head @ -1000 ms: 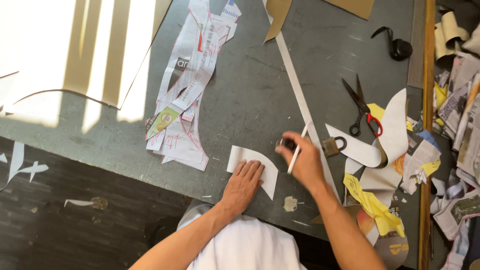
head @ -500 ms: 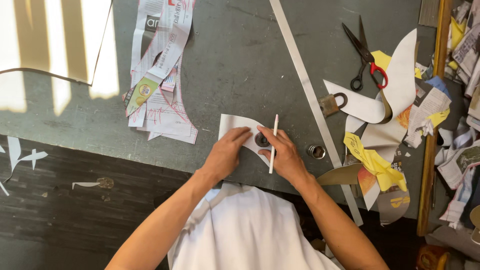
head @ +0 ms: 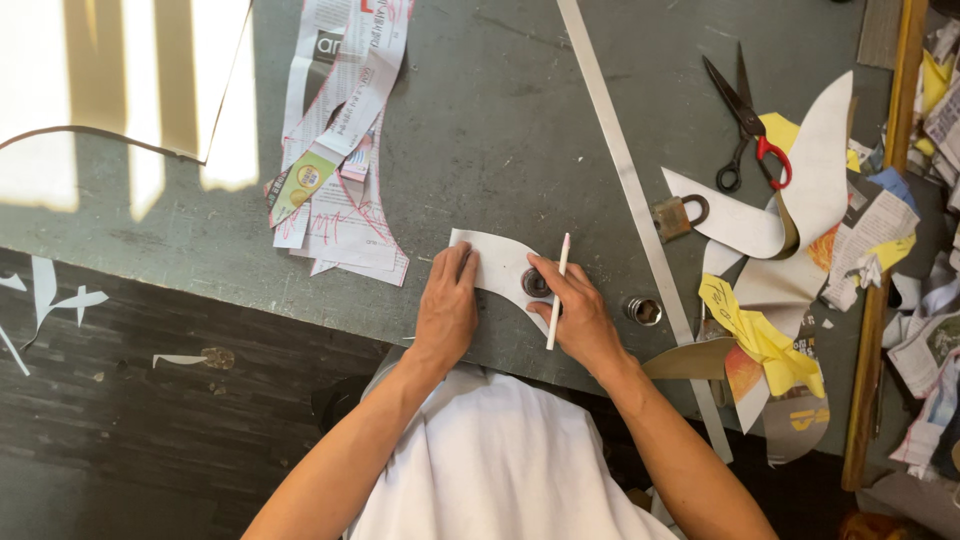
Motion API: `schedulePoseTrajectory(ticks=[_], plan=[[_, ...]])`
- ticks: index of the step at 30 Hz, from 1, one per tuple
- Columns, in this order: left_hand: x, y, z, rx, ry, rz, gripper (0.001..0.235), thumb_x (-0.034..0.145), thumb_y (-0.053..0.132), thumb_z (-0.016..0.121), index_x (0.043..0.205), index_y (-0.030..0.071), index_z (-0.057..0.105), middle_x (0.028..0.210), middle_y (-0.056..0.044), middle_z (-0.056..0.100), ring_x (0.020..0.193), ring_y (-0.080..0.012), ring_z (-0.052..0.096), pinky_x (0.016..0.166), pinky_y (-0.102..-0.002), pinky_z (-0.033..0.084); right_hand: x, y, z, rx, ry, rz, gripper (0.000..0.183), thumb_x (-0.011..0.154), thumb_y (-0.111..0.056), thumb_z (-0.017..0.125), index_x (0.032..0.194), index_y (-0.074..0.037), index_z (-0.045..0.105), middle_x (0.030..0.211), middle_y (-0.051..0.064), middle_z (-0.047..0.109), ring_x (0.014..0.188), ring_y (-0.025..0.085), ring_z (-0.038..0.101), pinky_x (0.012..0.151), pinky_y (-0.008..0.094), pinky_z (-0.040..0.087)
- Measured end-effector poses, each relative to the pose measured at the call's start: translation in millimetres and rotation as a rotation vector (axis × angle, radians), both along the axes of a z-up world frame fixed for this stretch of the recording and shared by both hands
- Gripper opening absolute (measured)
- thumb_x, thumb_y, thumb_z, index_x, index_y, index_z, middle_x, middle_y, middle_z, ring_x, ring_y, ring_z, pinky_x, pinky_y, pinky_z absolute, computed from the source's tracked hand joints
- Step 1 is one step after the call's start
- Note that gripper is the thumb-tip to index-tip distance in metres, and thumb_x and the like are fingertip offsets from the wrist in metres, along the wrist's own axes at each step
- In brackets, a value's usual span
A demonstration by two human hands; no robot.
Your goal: The person uses a ruler and pencil to mark a straight line on a large sheet of brown paper, then cuts along the line with scissors. They continue cutting curved shapes from the paper and a smaller white sheet, handling newspaper scraps and arranging cut pieces on the table.
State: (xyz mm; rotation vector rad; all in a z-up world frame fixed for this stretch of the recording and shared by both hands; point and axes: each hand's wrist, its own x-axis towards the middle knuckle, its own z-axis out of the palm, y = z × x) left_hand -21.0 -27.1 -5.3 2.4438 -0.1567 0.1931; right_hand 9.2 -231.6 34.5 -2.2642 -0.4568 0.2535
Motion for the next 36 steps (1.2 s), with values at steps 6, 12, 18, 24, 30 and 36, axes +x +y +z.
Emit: schedulePoseTrajectory(ticks=[6, 12, 18, 24, 30, 36], plan=[[-1.9, -4.2, 1.2, -0.028, 0.016, 0.008, 0.046, 0.085, 0.0, 0.067, 0.128, -0.013, 0.057, 0.136, -0.022, 0.053, 0.128, -0.0393, 0.05, 0.108, -0.046, 0.043, 13.0, -13.0, 15.2, 0.055, 0.208, 0.047, 0.08, 0.071, 0.001, 0.083, 0.144, -0.014, 0.052, 0.121, 0.016, 0.065, 0.107, 0.032, 0.067, 0.089, 0.042, 0.054], [2.9, -8.2, 0.8, 0.103, 0.029, -0.007, 0.054, 0.088, 0.016, 0.071, 0.13, -0.014, 0.055, 0.137, -0.023, 0.051, 0.125, -0.0395, 0.049, 0.107, -0.044, 0.043, 75.8, -57.4, 12.5, -0.449, -0.011, 0.044, 0.044, 0.082, 0.002, 0.068, 0.123, -0.015, 0.063, 0.108, 0.009, 0.067, 0.107, 0.029, 0.064, 0.095, 0.039, 0.053], [4.0, -11.0, -2.4, 0.196, 0.116, -0.044, 0.053, 0.088, 0.018, 0.069, 0.128, -0.014, 0.055, 0.137, -0.025, 0.051, 0.126, -0.0391, 0.049, 0.106, -0.042, 0.043, 99.7, -78.2, -7.2, -0.628, -0.136, 0.127, 0.04, 0.083, 0.0, 0.064, 0.12, -0.015, 0.068, 0.103, 0.009, 0.067, 0.107, 0.03, 0.059, 0.095, 0.042, 0.047], [7.3, -13.3, -14.5, 0.438, 0.069, -0.063, 0.056, 0.091, 0.024, 0.065, 0.13, -0.015, 0.056, 0.137, -0.027, 0.052, 0.127, -0.0374, 0.049, 0.107, -0.04, 0.041, 172.8, -157.0, 1.5, -0.482, -0.269, -0.368, 0.033, 0.103, -0.016, 0.063, 0.135, -0.01, 0.066, 0.125, 0.014, 0.066, 0.118, 0.034, 0.058, 0.104, 0.045, 0.047], [7.3, -32.9, -12.4, 0.4, 0.077, 0.097, 0.055, 0.092, 0.026, 0.064, 0.127, -0.016, 0.056, 0.142, -0.029, 0.048, 0.134, -0.0394, 0.044, 0.111, -0.042, 0.038, 197.1, -201.4, -30.1, -0.652, -0.28, -0.38, 0.054, 0.095, -0.03, 0.072, 0.143, -0.006, 0.061, 0.13, 0.022, 0.058, 0.12, 0.04, 0.054, 0.099, 0.048, 0.046], [-7.5, -57.6, -5.4, 0.209, 0.177, 0.264, 0.055, 0.091, 0.018, 0.064, 0.132, -0.016, 0.049, 0.153, -0.031, 0.035, 0.143, -0.0416, 0.035, 0.115, -0.042, 0.033, 178.8, -236.6, -32.4, -0.611, -0.048, -0.355, 0.064, 0.095, -0.028, 0.074, 0.152, -0.008, 0.054, 0.12, 0.021, 0.063, 0.107, 0.036, 0.063, 0.094, 0.046, 0.051]])
